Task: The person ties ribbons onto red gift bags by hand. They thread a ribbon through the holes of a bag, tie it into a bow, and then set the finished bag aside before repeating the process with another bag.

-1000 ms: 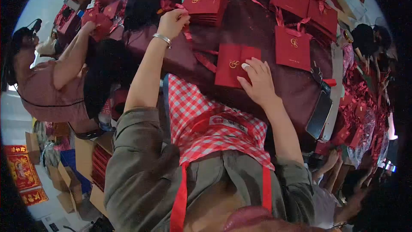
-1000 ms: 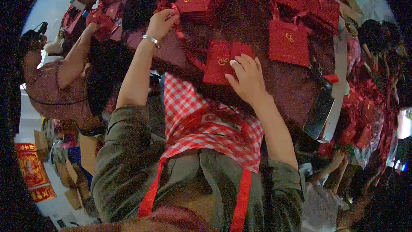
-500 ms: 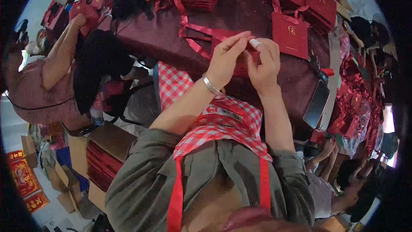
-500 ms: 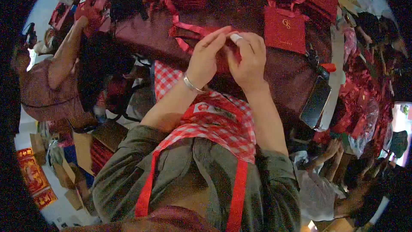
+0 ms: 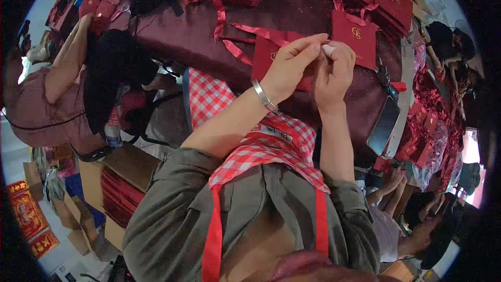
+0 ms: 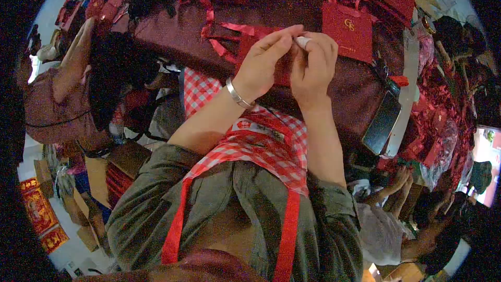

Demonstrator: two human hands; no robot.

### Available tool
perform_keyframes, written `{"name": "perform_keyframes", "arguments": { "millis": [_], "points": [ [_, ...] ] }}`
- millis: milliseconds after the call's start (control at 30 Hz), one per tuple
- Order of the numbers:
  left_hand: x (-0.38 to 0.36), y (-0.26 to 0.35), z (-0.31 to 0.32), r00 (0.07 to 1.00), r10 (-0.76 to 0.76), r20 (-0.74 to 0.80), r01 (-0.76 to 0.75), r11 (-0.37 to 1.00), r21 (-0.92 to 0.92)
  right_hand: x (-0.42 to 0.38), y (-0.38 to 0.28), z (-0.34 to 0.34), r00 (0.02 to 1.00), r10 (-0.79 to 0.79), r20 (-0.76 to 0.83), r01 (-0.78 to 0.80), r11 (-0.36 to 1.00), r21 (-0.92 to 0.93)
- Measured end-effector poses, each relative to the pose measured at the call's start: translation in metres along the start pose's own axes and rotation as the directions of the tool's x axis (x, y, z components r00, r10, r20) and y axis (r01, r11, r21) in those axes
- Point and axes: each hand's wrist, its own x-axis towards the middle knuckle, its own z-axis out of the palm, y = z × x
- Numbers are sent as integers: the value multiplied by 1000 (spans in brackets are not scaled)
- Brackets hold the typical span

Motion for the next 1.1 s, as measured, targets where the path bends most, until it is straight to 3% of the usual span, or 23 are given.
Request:
{"name": "perform_keyframes", "arguments": {
  "millis": [33, 67, 133, 167, 233, 267, 367, 400, 467, 633, 800, 867, 900, 1000, 1100],
  "points": [
    [-1, 2, 0, 998, 64, -15, -62, 994, 90, 3, -2, 0, 999, 30, -31, -27, 996, 88],
    [-2, 9, -7, 999, 40, -8, -39, 997, 71, 2, -10, -3, 963, 267, 17, -261, 921, 290],
    [1, 18, -33, 990, 125, -65, -110, 973, 205, 4, -2, -10, 954, 292, -70, -258, 916, 306],
    [-2, 28, -48, 981, 111, -159, -42, 922, 386, 9, -1, -14, 923, 369, -111, -294, 859, 419],
    [0, 38, -72, 933, 92, -347, 1, 966, 260, 22, 13, -30, 938, 274, -210, -223, 946, 236],
    [-1, 41, -85, 927, 100, -362, -13, 972, 234, 27, 5, -32, 875, 419, -242, -281, 847, 451],
    [-3, 48, -100, 900, 2, -435, 104, 970, 220, 33, 0, -23, 868, 428, -252, -292, 850, 438],
    [-3, 49, -101, 900, 0, -435, 106, 970, 218, 29, 7, -19, 932, 322, -169, -295, 941, 165],
    [-2, 49, -105, 902, -91, -423, 183, 966, 181, 19, 11, 3, 987, 157, 23, -159, 979, 129],
    [-2, 48, -114, 894, -182, -409, 236, 968, 86, -27, 16, 48, 910, 273, 312, -349, 911, 220],
    [3, 37, -112, 906, -254, -337, 248, 967, -62, -31, 16, 50, 883, 297, 364, -391, 894, 219],
    [8, 29, -102, 913, -182, -365, 254, 954, 160, -30, 16, 49, 867, 325, 378, -427, 875, 227],
    [11, 24, -102, 945, -111, -307, 187, 954, 233, -30, 16, 49, 864, 322, 387, -427, 875, 226],
    [16, 21, -107, 953, -170, -251, 237, 934, 268, -33, 17, 50, 868, 318, 381, -425, 872, 241],
    [15, 23, -108, 930, -201, -308, 308, 885, 350, -34, 17, 50, 867, 335, 369, -441, 861, 253]
  ]
}}
